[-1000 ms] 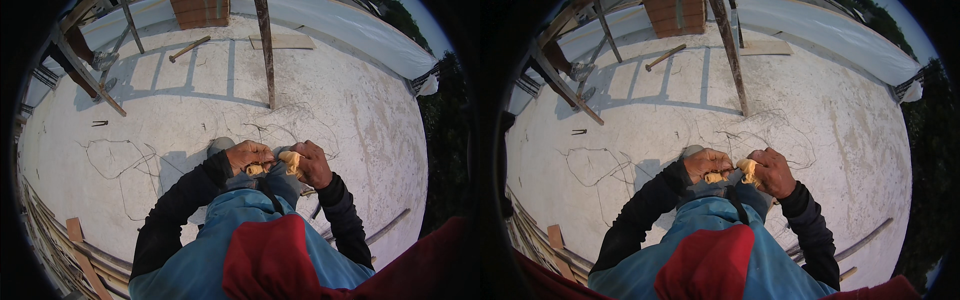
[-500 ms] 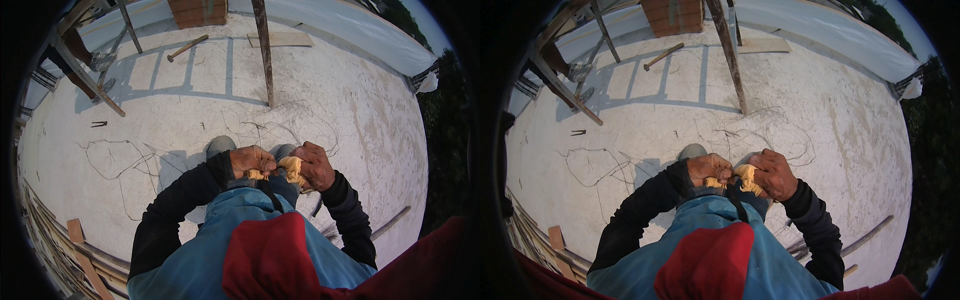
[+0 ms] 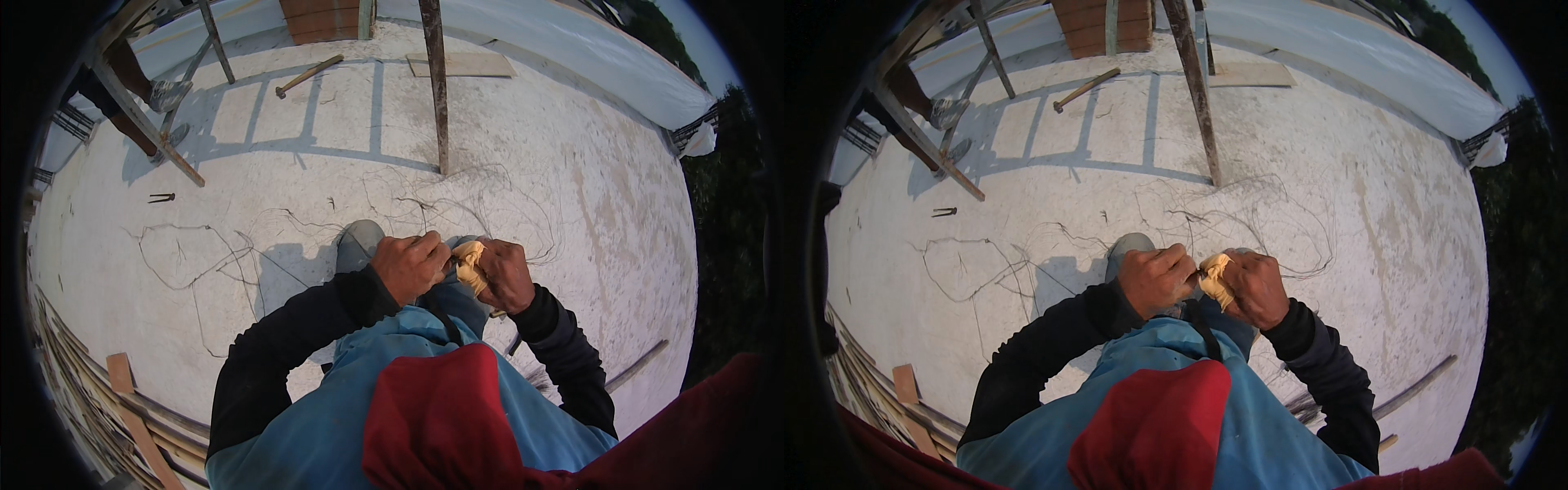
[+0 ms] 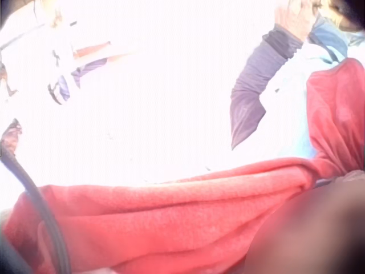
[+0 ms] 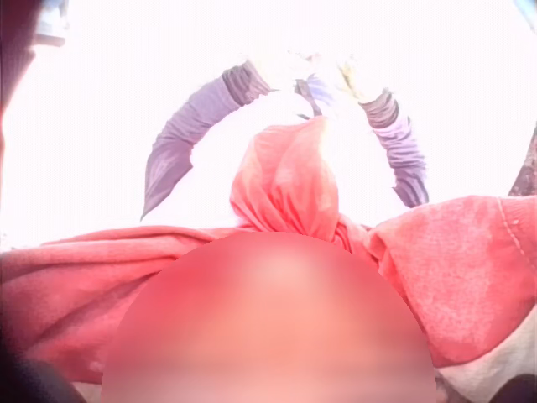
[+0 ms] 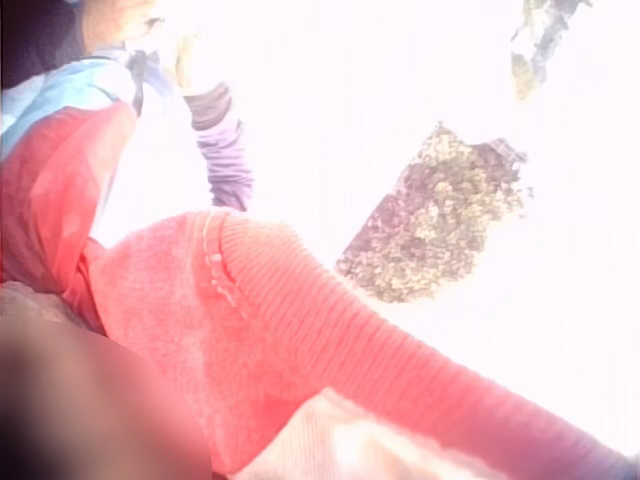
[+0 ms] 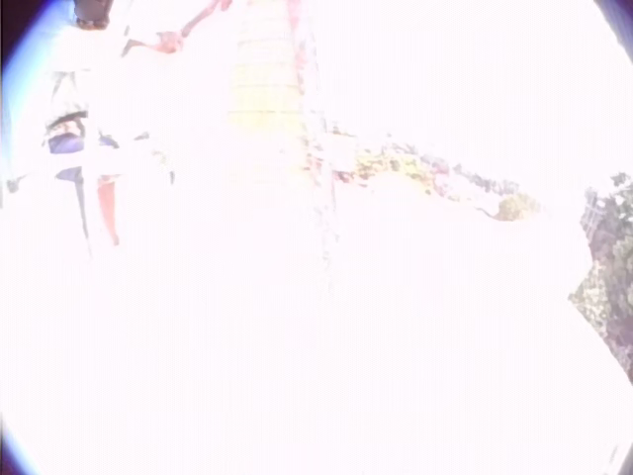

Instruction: The person ties thin wire around wooden scaffolding poles on a rooftop. They repeatedly wrap and twist the wire by hand to secure the joints, occasionally using pliers to tighten the connections.

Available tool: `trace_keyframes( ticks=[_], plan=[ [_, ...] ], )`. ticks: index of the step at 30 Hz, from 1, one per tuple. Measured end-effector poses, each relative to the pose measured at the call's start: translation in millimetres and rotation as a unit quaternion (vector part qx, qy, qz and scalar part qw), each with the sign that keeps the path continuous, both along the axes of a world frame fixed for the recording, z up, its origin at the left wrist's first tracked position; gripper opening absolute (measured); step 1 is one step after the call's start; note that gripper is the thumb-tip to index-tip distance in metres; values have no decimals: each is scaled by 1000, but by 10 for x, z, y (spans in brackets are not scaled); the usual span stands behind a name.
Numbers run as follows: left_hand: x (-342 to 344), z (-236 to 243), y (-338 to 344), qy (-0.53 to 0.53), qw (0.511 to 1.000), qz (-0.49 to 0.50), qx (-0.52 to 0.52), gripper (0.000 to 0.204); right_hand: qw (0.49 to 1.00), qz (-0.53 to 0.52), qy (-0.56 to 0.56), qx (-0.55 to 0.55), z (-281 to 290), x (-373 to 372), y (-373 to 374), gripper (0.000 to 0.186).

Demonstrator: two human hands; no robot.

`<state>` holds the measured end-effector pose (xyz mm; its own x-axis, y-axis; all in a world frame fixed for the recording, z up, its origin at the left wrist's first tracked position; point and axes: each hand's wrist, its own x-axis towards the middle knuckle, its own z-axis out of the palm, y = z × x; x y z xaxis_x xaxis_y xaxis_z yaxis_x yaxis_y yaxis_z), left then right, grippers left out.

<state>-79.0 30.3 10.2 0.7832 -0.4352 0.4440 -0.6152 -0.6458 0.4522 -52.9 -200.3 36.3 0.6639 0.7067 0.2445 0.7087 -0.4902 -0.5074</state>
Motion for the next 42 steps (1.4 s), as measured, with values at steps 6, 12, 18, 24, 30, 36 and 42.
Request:
trace_keyframes(
  ticks=[6,12,18,24,30,36,42],
  plan=[
    [250,-252,-108,92,986,53,-132,21,994,-74,-66,-40,-141,118,54,49],
    [340,-340,111,674,618,-63,-399,49,994,7,-113,-9,-82,237,-141,56],
    [295,-333,19,733,437,-144,-501,46,983,33,-170,63,-62,223,-48,51],
    [286,-385,-21,717,450,-124,-517,36,981,56,-174,57,-45,191,-83,51],
    [262,-343,-47,668,518,-139,-516,35,982,32,-181,33,7,136,-94,53],
    [192,-127,-20,514,745,-81,-418,34,988,-22,-154,17,91,6,-62,50],
    [99,-101,-60,-42,975,-48,-214,24,979,-75,70,175,8,-53,20,32]
  ],
)
